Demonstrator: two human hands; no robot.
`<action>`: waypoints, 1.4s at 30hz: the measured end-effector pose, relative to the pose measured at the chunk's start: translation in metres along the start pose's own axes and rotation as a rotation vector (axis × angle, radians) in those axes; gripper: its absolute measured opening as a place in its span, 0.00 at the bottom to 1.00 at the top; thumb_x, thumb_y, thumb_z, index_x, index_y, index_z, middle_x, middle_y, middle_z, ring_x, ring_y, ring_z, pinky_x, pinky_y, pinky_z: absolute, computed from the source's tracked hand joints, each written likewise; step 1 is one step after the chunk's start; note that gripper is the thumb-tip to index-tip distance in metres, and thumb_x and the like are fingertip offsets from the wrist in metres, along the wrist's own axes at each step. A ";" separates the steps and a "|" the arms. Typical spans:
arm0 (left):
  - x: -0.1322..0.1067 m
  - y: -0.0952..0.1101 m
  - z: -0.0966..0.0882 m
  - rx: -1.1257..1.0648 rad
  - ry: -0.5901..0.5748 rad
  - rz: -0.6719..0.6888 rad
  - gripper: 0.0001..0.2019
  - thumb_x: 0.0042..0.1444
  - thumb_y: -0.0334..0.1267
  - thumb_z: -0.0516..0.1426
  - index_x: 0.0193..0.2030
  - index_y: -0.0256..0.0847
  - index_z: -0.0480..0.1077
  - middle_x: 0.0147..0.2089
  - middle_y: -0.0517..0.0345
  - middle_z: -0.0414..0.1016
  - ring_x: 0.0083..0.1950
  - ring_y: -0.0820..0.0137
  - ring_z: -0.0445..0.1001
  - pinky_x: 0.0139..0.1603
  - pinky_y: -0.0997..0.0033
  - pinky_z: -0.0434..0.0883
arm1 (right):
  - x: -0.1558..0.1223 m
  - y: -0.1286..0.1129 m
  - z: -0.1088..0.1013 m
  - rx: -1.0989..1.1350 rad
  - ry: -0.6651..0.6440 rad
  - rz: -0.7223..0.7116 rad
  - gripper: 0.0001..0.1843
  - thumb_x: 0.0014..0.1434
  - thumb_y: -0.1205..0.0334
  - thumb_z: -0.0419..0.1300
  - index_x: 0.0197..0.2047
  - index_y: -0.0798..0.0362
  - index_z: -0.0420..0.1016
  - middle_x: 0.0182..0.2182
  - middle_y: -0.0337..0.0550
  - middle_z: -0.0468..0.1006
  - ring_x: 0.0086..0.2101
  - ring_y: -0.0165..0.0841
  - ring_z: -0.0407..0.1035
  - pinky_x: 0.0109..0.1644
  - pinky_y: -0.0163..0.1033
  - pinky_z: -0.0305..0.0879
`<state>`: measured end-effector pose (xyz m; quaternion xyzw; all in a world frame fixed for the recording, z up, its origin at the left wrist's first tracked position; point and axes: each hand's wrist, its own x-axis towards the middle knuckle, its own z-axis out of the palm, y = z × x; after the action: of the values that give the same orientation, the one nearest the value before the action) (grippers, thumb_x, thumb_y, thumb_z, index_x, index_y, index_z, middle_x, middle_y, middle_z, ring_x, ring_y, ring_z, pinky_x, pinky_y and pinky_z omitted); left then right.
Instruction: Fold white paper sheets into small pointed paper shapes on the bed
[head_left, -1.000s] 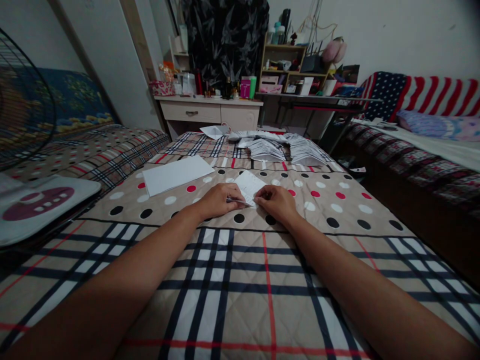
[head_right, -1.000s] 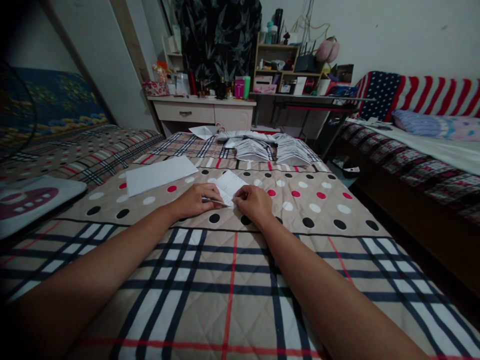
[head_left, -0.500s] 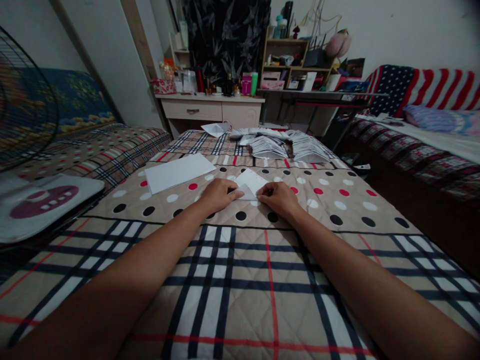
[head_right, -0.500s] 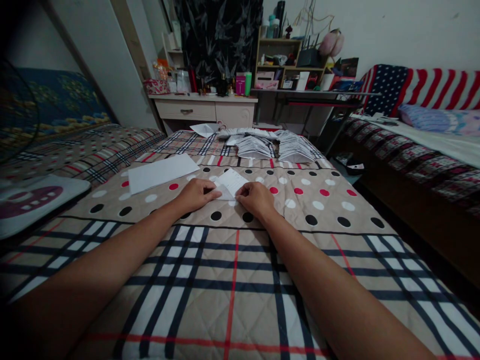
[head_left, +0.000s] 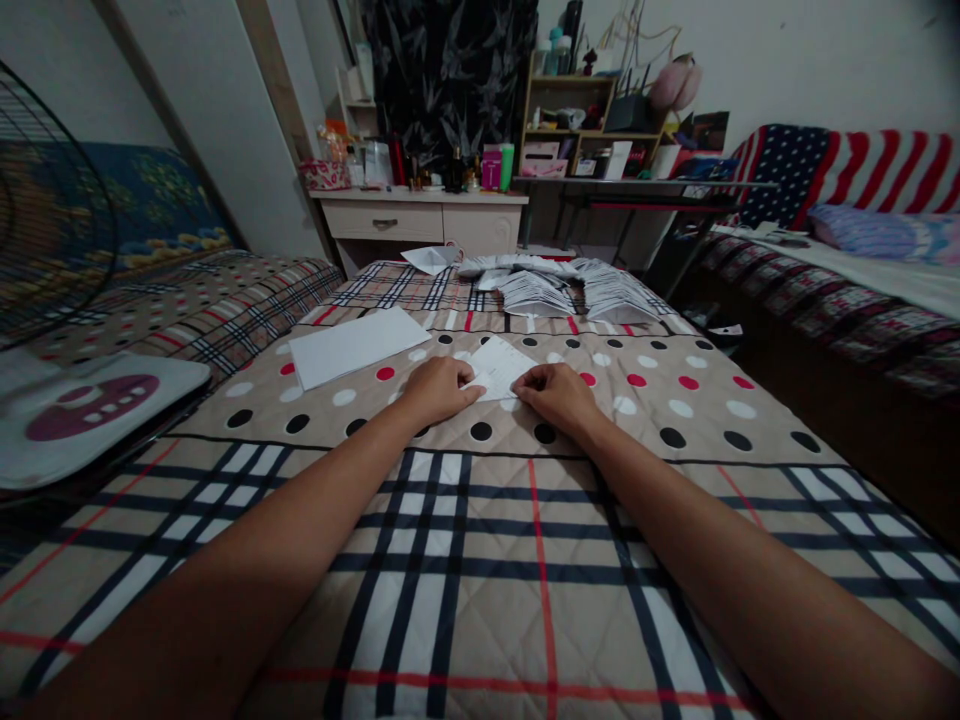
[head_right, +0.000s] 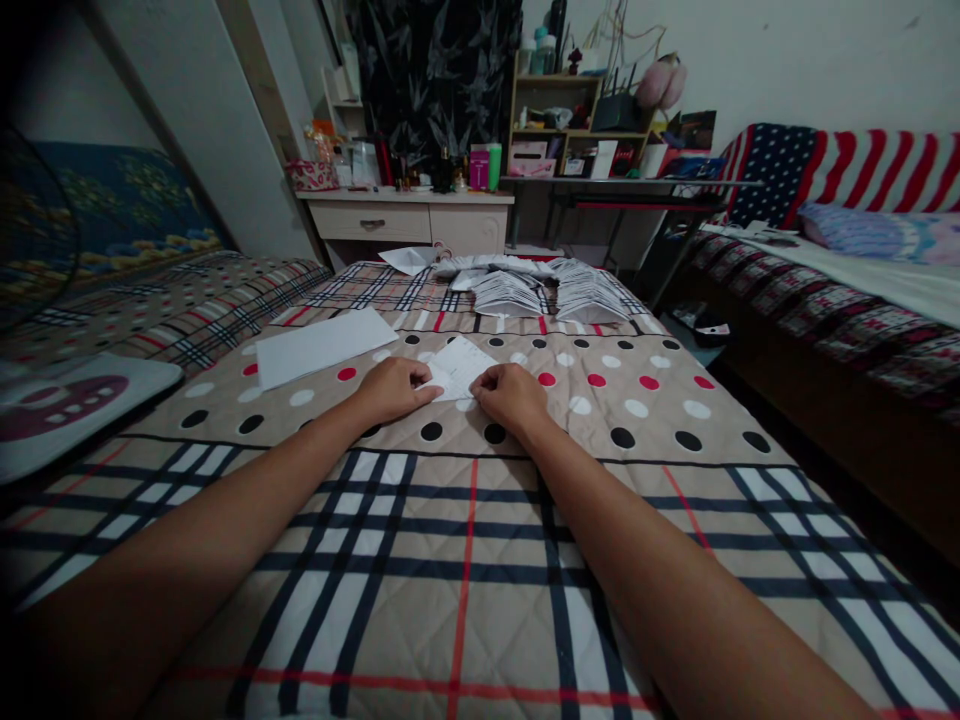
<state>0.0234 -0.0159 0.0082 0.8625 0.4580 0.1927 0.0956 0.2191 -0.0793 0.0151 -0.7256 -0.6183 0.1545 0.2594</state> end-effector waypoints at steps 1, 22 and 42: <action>0.000 0.000 0.000 0.001 -0.004 0.000 0.12 0.52 0.47 0.59 0.26 0.40 0.74 0.26 0.57 0.74 0.27 0.71 0.65 0.28 0.70 0.52 | 0.000 0.000 0.000 0.000 0.000 0.008 0.09 0.54 0.57 0.61 0.33 0.50 0.82 0.29 0.41 0.81 0.30 0.33 0.72 0.29 0.34 0.56; -0.004 0.011 -0.001 -0.035 0.052 -0.196 0.11 0.50 0.48 0.63 0.33 0.42 0.75 0.31 0.60 0.76 0.31 0.70 0.70 0.28 0.71 0.55 | -0.001 -0.002 0.001 -0.087 -0.010 -0.031 0.07 0.51 0.56 0.64 0.32 0.49 0.80 0.29 0.37 0.81 0.29 0.31 0.70 0.27 0.34 0.53; -0.008 0.005 -0.003 0.160 0.039 0.131 0.08 0.58 0.29 0.56 0.44 0.43 0.69 0.50 0.55 0.71 0.50 0.64 0.71 0.46 0.65 0.66 | -0.001 -0.001 0.000 -0.106 -0.008 -0.041 0.07 0.51 0.55 0.64 0.32 0.47 0.80 0.28 0.36 0.80 0.28 0.31 0.70 0.28 0.34 0.52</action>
<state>0.0214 -0.0255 0.0105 0.8915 0.4163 0.1784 0.0048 0.2175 -0.0802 0.0154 -0.7250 -0.6412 0.1191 0.2215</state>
